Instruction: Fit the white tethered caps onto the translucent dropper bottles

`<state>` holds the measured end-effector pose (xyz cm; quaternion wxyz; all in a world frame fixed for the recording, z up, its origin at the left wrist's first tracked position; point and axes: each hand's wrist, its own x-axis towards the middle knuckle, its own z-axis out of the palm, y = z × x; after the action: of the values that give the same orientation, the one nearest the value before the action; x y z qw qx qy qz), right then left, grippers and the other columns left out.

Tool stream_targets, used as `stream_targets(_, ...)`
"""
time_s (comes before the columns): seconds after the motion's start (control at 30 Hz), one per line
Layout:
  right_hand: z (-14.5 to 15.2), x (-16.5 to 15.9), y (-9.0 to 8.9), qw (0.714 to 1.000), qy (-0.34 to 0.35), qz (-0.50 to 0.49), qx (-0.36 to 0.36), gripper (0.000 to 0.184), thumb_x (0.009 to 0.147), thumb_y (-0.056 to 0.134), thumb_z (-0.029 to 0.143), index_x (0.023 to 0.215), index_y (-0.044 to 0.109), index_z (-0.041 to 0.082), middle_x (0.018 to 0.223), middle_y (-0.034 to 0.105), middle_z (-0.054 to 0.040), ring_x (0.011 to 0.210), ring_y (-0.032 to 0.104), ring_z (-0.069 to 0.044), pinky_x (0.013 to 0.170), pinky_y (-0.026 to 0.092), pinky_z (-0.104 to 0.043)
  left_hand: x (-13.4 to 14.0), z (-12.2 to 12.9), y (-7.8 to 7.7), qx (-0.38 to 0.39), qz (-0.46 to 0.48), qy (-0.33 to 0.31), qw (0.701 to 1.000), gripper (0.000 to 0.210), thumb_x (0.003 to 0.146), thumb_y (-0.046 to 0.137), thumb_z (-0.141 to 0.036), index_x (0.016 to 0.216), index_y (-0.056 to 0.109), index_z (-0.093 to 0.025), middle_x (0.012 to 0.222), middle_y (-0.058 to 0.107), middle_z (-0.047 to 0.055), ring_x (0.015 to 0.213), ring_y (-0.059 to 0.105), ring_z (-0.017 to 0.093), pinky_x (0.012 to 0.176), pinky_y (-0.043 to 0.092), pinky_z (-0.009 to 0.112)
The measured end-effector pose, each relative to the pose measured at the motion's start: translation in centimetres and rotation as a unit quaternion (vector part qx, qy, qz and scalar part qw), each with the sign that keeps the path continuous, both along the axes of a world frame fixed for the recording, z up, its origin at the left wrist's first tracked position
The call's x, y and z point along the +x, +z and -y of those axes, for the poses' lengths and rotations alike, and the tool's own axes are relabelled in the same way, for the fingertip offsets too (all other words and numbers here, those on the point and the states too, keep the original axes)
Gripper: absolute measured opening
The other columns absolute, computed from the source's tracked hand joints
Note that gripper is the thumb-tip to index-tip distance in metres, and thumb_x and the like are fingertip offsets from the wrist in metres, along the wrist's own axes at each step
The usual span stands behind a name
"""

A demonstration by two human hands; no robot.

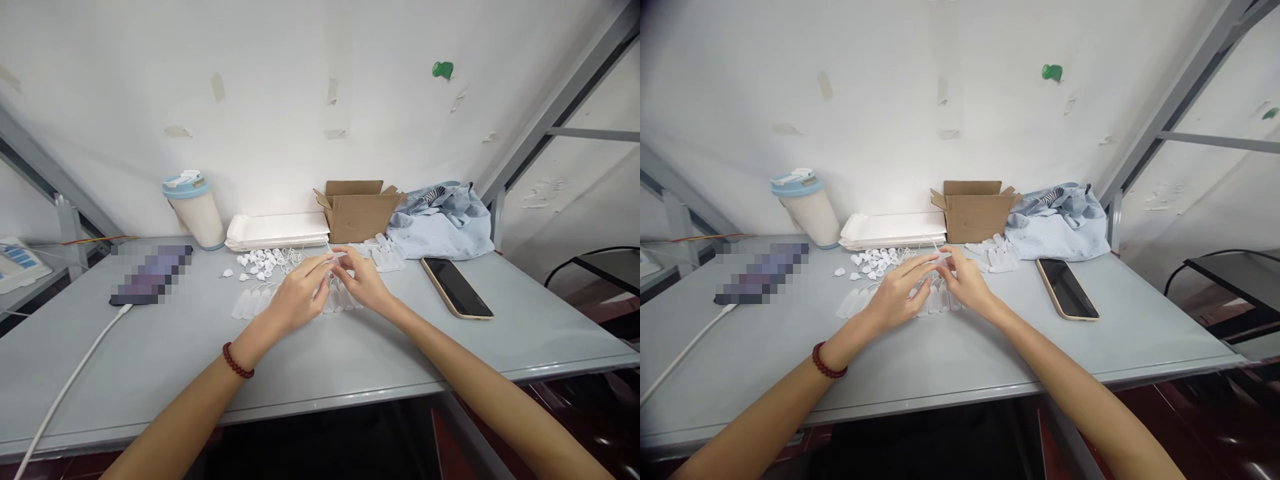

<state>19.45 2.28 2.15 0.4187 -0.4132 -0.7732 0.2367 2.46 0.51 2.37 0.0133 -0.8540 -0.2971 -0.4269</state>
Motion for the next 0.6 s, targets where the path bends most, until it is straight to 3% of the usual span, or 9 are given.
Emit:
stream_targets(0.17, 0.1, -0.1, 0.3, 0.995, 0.027, -0.073, -0.063, 0.030, 0.087, 0.051, 0.032, 0.113, 0.049, 0.017, 0.082, 0.070, -0.0051, 0.076, 0.067, -0.019, 0.074, 0.050, -0.035, 0.1, 0.0, 0.0, -0.027, 0.059, 0.035, 0.997, 0.028, 0.087, 0.044, -0.010, 0.110, 0.058, -0.016, 0.118, 0.061, 0.012, 0.111, 0.058, 0.020, 0.094, 0.052, 0.037)
stream_targets(0.37, 0.4, -0.1, 1.3, 0.943, 0.104, -0.222, -0.226, 0.031, 0.082, 0.061, 0.037, 0.106, 0.053, 0.018, 0.087, 0.071, -0.0062, 0.077, 0.069, -0.018, 0.076, 0.052, -0.035, 0.0, -0.2, 0.0, -0.031, 0.045, 0.037, 0.998, 0.033, 0.086, 0.052, -0.017, 0.119, 0.052, -0.015, 0.122, 0.057, 0.014, 0.115, 0.054, 0.023, 0.095, 0.050, 0.040)
stream_targets(0.6, 0.6, 0.0, 1.6, 0.898, 0.144, -0.286, -0.302, 0.031, 0.080, 0.065, 0.036, 0.104, 0.056, 0.019, 0.089, 0.072, -0.0071, 0.081, 0.069, -0.021, 0.078, 0.051, -0.036, 0.0, -0.4, -0.1, -0.001, 0.028, 0.029, 0.999, 0.042, 0.084, 0.062, -0.022, 0.123, 0.047, -0.017, 0.123, 0.055, 0.014, 0.116, 0.051, 0.024, 0.098, 0.046, 0.043)
